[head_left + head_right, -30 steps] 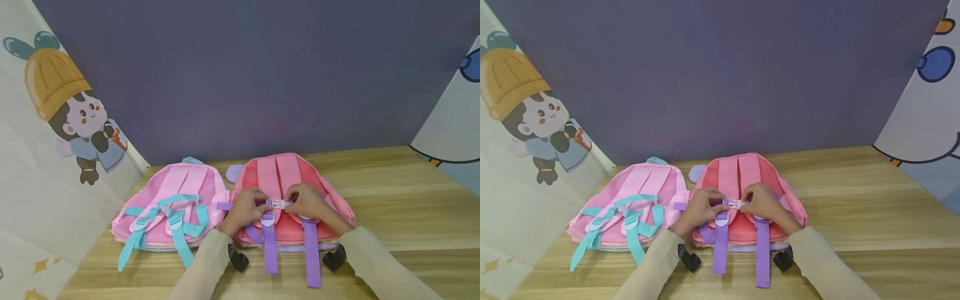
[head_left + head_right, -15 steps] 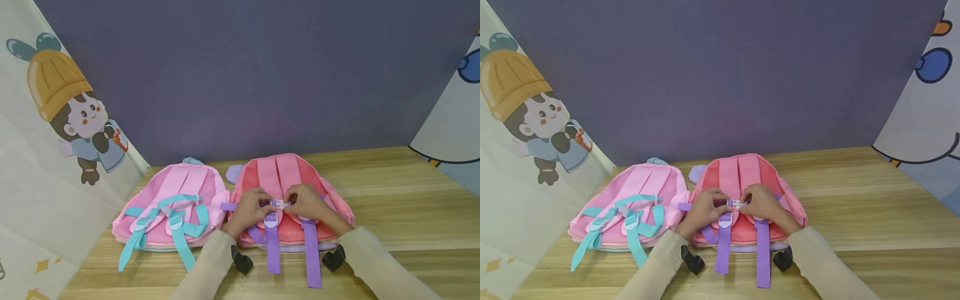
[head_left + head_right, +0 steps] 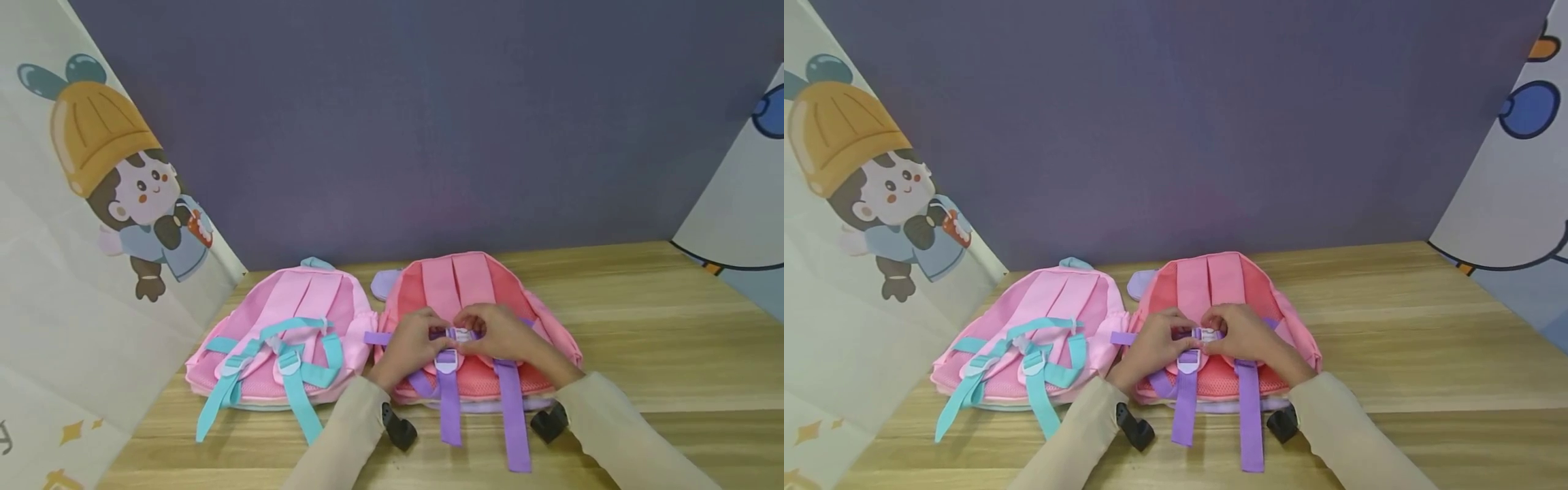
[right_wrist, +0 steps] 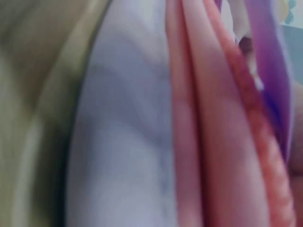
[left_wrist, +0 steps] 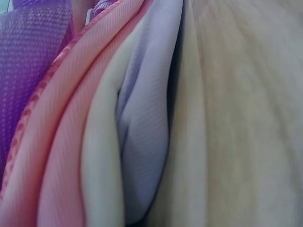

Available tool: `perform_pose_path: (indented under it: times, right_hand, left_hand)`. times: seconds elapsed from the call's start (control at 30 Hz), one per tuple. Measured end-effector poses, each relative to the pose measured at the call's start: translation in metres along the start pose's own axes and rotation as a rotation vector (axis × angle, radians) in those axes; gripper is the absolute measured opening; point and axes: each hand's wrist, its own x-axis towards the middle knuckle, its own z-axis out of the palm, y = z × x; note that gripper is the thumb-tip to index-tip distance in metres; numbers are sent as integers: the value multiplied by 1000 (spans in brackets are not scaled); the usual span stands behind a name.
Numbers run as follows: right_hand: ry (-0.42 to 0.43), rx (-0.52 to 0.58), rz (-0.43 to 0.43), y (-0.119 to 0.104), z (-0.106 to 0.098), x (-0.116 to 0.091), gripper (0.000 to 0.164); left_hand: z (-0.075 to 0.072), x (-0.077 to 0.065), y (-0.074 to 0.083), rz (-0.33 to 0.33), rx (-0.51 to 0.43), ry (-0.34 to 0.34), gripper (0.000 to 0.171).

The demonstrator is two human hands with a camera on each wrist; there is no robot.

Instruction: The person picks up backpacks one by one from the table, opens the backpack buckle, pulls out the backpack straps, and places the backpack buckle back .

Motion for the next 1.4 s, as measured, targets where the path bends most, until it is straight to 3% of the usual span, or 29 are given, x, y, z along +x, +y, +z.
perform_pose_path:
  times: [0.27, 0.5, 0.63, 0.8, 1.03, 1.4]
  right_hand:
    - [10, -29, -53, -8, 4, 0, 35]
    - [27, -16, -70, -8, 8, 1, 34]
    - [24, 7, -93, -6, 9, 1, 30]
    - [15, 9, -129, -4, 8, 0, 28]
    - [-4, -6, -143, -4, 9, -2, 25]
    - [34, -153, -179, -12, 13, -2, 18]
  left_hand:
    - [1, 0, 0, 14, 29, -1, 20]
    - [-2, 0, -4, 19, -65, -28, 20]
    - [-7, 0, -5, -24, -111, -87, 20]
    - [-14, 1, -5, -36, -90, -135, 15]
    - [-13, 1, -2, -107, -106, -140, 8]
    - [-10, 0, 2, -183, -131, -138, 4]
